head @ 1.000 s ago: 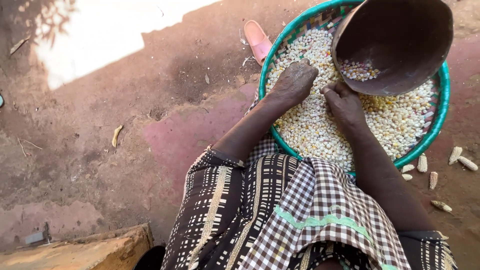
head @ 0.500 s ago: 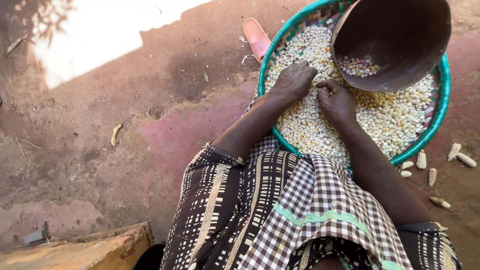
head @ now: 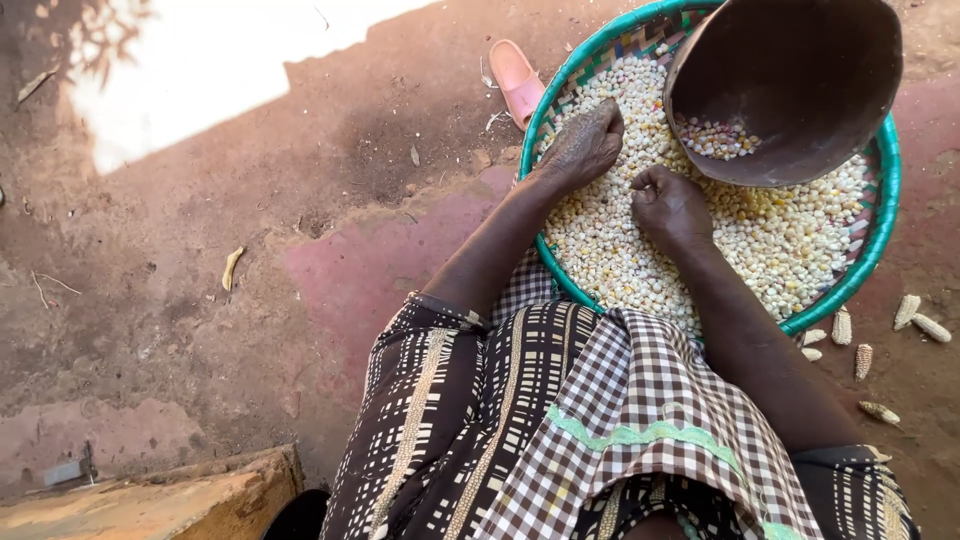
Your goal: Sorting through a large basin of corn kernels by hand to remove impurities or damaged kernels.
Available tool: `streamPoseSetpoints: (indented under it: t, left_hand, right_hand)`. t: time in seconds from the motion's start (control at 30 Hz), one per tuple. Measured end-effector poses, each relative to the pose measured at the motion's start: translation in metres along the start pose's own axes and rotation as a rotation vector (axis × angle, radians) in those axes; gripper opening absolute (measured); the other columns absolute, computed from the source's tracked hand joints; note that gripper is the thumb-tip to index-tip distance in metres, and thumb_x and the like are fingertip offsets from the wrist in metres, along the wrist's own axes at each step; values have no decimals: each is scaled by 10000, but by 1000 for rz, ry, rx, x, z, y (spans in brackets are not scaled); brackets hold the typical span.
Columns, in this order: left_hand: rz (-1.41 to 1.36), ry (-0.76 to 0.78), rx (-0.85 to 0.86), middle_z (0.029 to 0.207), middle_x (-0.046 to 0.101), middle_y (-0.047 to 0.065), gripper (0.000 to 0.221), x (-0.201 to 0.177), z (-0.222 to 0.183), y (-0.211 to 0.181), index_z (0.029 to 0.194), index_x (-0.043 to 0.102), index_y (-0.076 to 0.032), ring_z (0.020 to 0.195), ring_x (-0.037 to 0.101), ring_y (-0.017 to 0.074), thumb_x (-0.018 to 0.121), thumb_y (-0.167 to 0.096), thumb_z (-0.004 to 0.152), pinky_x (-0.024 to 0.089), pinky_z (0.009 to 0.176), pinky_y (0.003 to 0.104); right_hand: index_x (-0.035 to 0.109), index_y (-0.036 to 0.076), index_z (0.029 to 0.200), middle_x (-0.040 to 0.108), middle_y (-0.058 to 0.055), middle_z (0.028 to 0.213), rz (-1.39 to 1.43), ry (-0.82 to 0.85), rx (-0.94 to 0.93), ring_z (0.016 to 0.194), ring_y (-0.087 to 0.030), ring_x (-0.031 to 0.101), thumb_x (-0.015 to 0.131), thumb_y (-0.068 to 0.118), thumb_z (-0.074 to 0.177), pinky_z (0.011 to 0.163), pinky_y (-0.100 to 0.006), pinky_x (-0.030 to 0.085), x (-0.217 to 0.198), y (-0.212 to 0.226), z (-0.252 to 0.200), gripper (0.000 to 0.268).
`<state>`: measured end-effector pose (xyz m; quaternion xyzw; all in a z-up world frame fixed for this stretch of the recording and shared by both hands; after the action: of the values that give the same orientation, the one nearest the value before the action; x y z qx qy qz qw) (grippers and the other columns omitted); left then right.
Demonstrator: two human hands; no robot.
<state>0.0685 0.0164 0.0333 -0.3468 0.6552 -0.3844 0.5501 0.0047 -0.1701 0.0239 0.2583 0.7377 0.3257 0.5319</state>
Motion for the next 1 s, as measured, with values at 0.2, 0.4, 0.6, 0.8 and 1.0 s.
streamPoseSetpoints:
  t: [0.2,0.4,0.6,0.8,1.0]
  left_hand:
    - [148,137,84,991,734,271,204,22,9,5,1005,715,-70,1019,704,557,652,-237,906,594,820,663]
    - [654,202,179,937,727,181,129,66,22,33,904,784,-126,902,779,427,668,-177,882,658,775,550]
    - [646,-93,544,888,714,195,100,63,2,21,891,704,-113,872,756,427,628,-145,835,635,706,572]
    - [630,-76,545,881,723,196,116,62,0,27,884,697,-100,873,752,428,614,-149,820,629,703,584]
    - [686,104,365,897,725,175,142,71,15,48,912,716,-110,890,767,434,710,-203,806,634,749,605]
  right_hand:
    - [774,95,1111,602,-101,698,0,56,31,790,-301,692,675,165,924,750,-487,556,-2,3,1,223]
    - [780,91,1111,631,-126,706,1,62,18,820,-334,711,657,166,936,764,-479,567,-2,6,0,227]
    - [783,92,1107,650,-121,711,-16,57,-6,817,-343,715,671,158,938,752,-480,561,-2,5,1,214]
    - [794,106,1116,671,-173,740,22,83,-7,832,-368,717,647,152,943,774,-496,564,-3,7,-3,232]
    - [786,54,1043,567,-107,641,38,146,-24,668,-297,619,719,127,922,665,-445,519,0,2,0,157]
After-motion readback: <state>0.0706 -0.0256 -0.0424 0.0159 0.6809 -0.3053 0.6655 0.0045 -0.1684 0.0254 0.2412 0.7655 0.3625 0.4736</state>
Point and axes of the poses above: each hand's wrist, its own z-axis towards the middle knuckle, its own x-axis out of the palm, y = z × x, the point moved 7 cm from there along z, towards the middle knuckle
